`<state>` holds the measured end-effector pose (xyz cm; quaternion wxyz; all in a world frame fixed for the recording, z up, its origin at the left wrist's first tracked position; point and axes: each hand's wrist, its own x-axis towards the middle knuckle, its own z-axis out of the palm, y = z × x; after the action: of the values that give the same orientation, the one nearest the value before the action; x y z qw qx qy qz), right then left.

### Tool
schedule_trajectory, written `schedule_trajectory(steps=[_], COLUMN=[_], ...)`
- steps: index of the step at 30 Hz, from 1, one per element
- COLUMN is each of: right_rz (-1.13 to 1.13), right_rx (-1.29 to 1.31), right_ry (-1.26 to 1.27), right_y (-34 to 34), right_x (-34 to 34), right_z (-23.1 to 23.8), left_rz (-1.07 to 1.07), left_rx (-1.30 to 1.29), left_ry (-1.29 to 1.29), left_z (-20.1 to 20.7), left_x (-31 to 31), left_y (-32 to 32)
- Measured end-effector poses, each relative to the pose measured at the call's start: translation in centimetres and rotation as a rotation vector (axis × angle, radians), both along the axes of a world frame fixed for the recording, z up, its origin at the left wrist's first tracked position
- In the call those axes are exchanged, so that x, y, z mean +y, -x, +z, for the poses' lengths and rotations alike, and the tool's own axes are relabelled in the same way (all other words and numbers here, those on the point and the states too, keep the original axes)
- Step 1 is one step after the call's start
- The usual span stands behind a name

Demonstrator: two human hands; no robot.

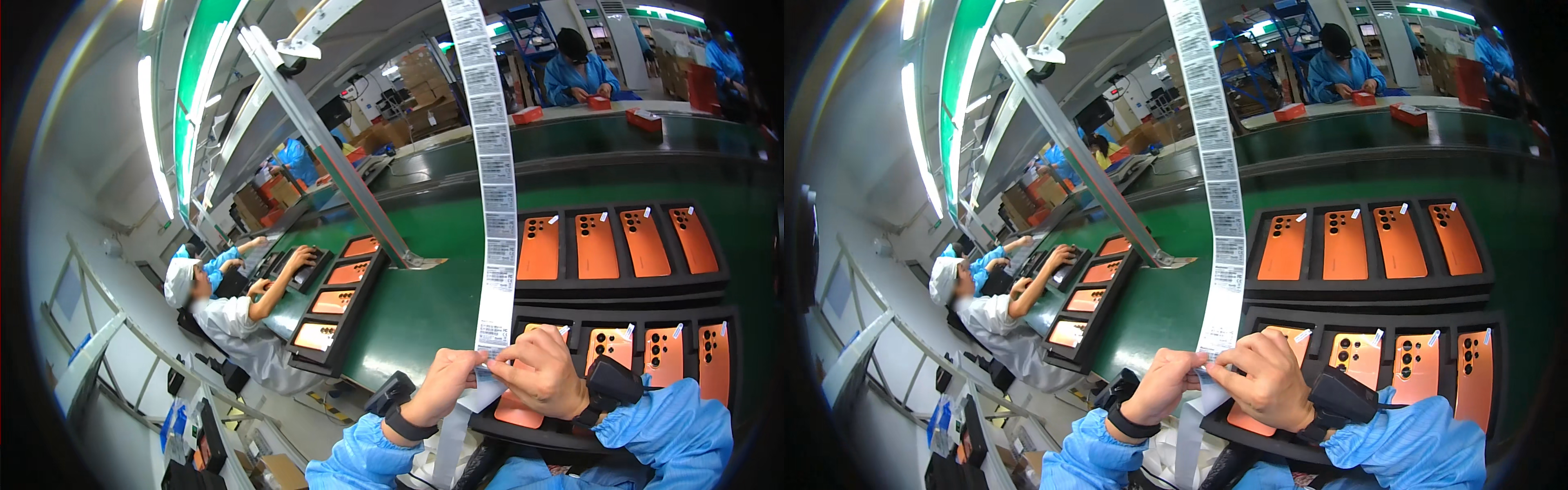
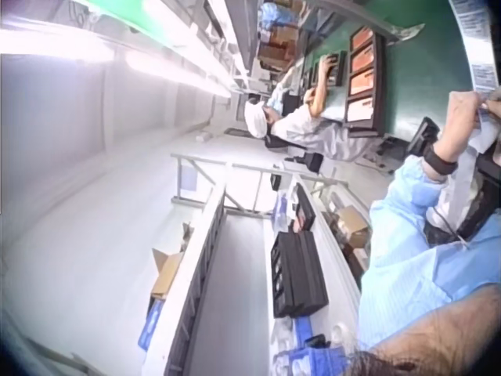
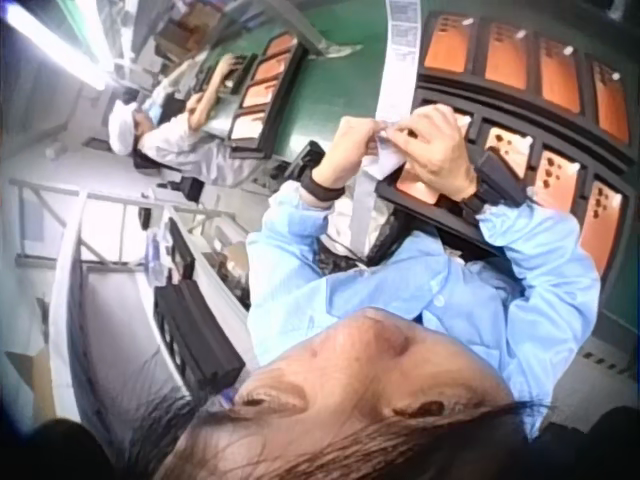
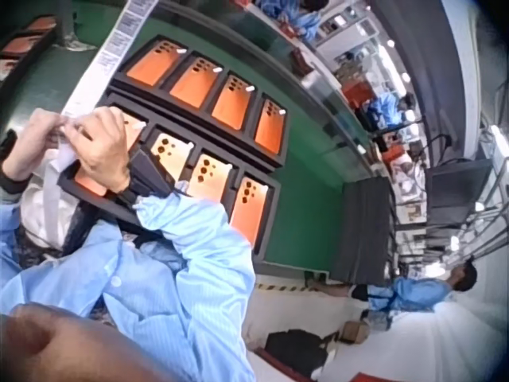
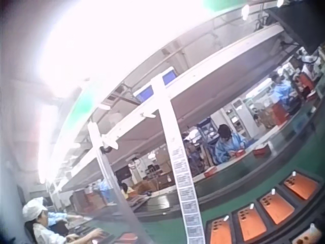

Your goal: Applying manufacturing labels or protective films to the back of multiple smartphones on an assembly line.

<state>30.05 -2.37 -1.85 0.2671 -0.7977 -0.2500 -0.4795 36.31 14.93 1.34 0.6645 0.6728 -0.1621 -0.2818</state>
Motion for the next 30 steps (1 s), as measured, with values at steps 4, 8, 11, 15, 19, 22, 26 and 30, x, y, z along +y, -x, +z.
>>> schedule_trajectory(steps=[4,8,11,15,19,22,26,30], right_rz=[0.010,0.046,0.105,0.078,-0.081,-0.242,-0.389,-0.459], right_rx=[-0.061,-0.074,-0.017,0.034,0.010,-0.002,0.001,-0.021], right_ry=[0.060,0.093,0.038,-0.081,0.008,0.021,0.003,0.085], right_y=[0.2,1.0,3.3,7.3,9.4,12.2,15.2,17.1], right_x=[0.2,0.7,0.7,-0.9,-5.9,-9.8,-13.5,-16.7], right_z=[-0.1,0.1,1.4,4.4,5.8,6.4,6.6,6.6], left_rz=[-0.002,-0.041,-0.075,-0.084,0.415,0.065,-0.457,-0.632], left_rx=[0.076,0.146,0.088,-0.089,-1.376,-1.380,-1.483,-1.548], left_ry=[0.046,0.131,0.080,-0.084,-0.320,-0.255,-0.167,-0.174], left_z=[-0.2,-1.6,-1.0,-0.8,0.2,3.4,2.6,-2.4], left_x=[0.4,0.7,0.5,0.7,-0.2,-3.5,-13.3,-22.1], left_y=[-0.2,-1.0,-1.4,-4.1,-3.4,1.6,4.4,6.1])
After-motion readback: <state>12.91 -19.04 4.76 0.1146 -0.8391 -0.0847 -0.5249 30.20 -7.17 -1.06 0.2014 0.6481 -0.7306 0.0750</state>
